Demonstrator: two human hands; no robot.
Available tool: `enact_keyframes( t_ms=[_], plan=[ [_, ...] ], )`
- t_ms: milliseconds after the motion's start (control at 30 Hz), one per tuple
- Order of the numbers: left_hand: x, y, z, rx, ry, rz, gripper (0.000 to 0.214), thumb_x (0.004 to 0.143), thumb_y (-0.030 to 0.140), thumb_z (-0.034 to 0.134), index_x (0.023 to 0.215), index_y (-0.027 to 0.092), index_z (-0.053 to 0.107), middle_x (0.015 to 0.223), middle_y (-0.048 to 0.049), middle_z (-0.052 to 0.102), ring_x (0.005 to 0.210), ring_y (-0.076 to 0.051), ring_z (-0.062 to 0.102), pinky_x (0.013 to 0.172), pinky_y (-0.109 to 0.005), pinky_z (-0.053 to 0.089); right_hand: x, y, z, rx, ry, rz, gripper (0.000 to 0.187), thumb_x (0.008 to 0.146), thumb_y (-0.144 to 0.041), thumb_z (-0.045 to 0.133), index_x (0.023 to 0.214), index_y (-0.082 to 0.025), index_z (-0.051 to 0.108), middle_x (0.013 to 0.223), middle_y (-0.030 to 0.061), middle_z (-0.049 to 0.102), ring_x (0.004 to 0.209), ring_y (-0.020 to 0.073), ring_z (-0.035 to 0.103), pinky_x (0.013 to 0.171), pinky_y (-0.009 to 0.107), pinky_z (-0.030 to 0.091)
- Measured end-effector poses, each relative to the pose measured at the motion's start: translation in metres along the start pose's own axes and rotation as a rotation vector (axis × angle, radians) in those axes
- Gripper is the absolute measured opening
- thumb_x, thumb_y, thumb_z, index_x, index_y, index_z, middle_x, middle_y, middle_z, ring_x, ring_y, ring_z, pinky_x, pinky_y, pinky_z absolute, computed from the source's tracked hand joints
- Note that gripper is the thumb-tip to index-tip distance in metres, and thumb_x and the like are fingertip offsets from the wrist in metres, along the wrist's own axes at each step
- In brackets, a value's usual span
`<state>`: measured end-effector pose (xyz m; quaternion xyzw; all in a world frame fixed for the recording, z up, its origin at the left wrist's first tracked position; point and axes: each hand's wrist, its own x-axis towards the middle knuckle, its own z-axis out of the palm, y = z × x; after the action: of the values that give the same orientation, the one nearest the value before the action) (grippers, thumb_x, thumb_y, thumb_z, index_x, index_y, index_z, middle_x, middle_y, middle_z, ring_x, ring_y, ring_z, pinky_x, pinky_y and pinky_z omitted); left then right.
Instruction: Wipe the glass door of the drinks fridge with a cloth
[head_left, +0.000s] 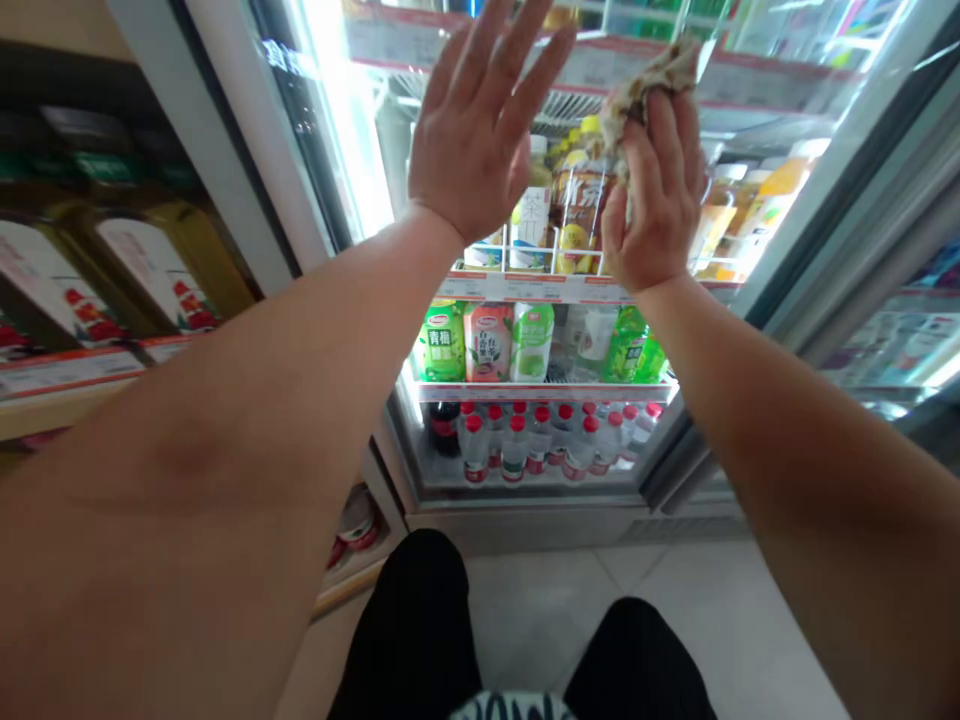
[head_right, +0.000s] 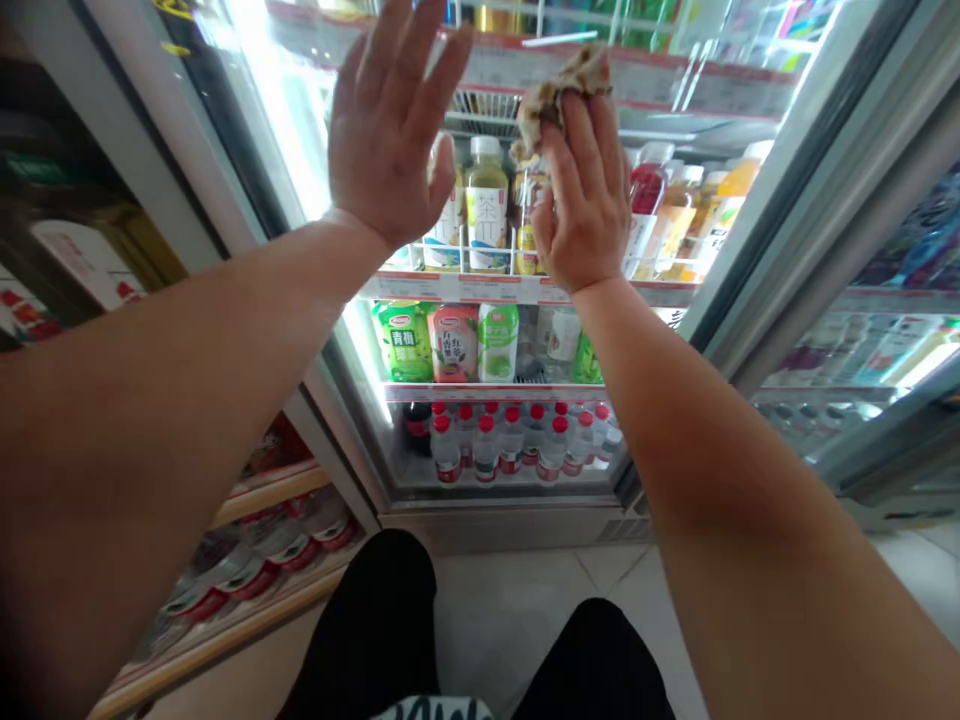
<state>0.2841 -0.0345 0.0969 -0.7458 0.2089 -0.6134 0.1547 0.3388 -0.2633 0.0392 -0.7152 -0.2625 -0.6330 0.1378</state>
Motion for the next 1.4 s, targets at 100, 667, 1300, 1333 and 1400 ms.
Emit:
enact_keyframes(
  t_ms=[100, 667, 1300, 1333, 1400],
  plan=[
    [-0.002, 0.003, -0.007, -0.06, 0.036, 0.116, 0.07, 0.098, 0.031, 0.051, 0.163, 0.022, 0.028, 0.171, -0.0022, 0.016, 0.158, -0.03, 0.011, 0.129, -0.051, 0.016, 0.001, -0.021, -0.002, 0.069, 0.061, 0.111, 0.064, 0.102, -0.036, 0.014, 0.155, -0.009, 0.039, 0.164, 0.0083, 0.032, 0.158, 0.0159, 0.016, 0.132, 0.04, 0.02],
    [-0.005, -0.007, -0.002, -0.329, 0.017, 0.114, 0.036, 0.107, 0.038, 0.05, 0.142, 0.028, 0.057, 0.161, 0.0032, 0.04, 0.153, -0.029, 0.028, 0.124, -0.063, 0.026, -0.02, 0.018, -0.024, -0.077, -0.027, 0.047, 0.058, 0.104, -0.03, 0.024, 0.161, -0.022, 0.03, 0.164, 0.0052, 0.034, 0.157, 0.0205, 0.022, 0.129, 0.053, 0.022],
    [-0.069, 0.091, 0.024, -0.208, 0.155, 0.056, 0.047, 0.093, 0.009, 0.059, 0.139, 0.02, 0.055, 0.149, -0.0113, 0.053, 0.151, -0.031, 0.036, 0.124, -0.053, 0.034, -0.064, 0.05, 0.001, -0.177, 0.025, 0.035, 0.054, 0.105, -0.029, 0.033, 0.159, -0.027, 0.037, 0.163, 0.0024, 0.036, 0.156, 0.0208, 0.027, 0.128, 0.049, 0.026],
    [-0.065, 0.087, 0.025, -0.192, 0.184, 0.029, 0.054, 0.093, 0.007, 0.058, 0.144, 0.024, 0.051, 0.155, -0.0117, 0.047, 0.153, -0.03, 0.032, 0.123, -0.053, 0.036, -0.064, 0.05, 0.001, -0.176, 0.03, 0.027, 0.055, 0.104, -0.029, 0.033, 0.16, -0.027, 0.035, 0.163, 0.0024, 0.036, 0.156, 0.0209, 0.027, 0.127, 0.049, 0.026],
    [-0.056, 0.082, 0.026, -0.149, 0.213, -0.076, 0.064, 0.095, 0.008, 0.057, 0.154, 0.027, 0.041, 0.165, -0.0125, 0.031, 0.156, -0.032, 0.021, 0.121, -0.055, 0.036, -0.065, 0.05, 0.002, -0.174, 0.038, 0.012, 0.057, 0.104, -0.028, 0.034, 0.162, -0.028, 0.03, 0.163, 0.0021, 0.035, 0.156, 0.021, 0.027, 0.128, 0.048, 0.026]
  ],
)
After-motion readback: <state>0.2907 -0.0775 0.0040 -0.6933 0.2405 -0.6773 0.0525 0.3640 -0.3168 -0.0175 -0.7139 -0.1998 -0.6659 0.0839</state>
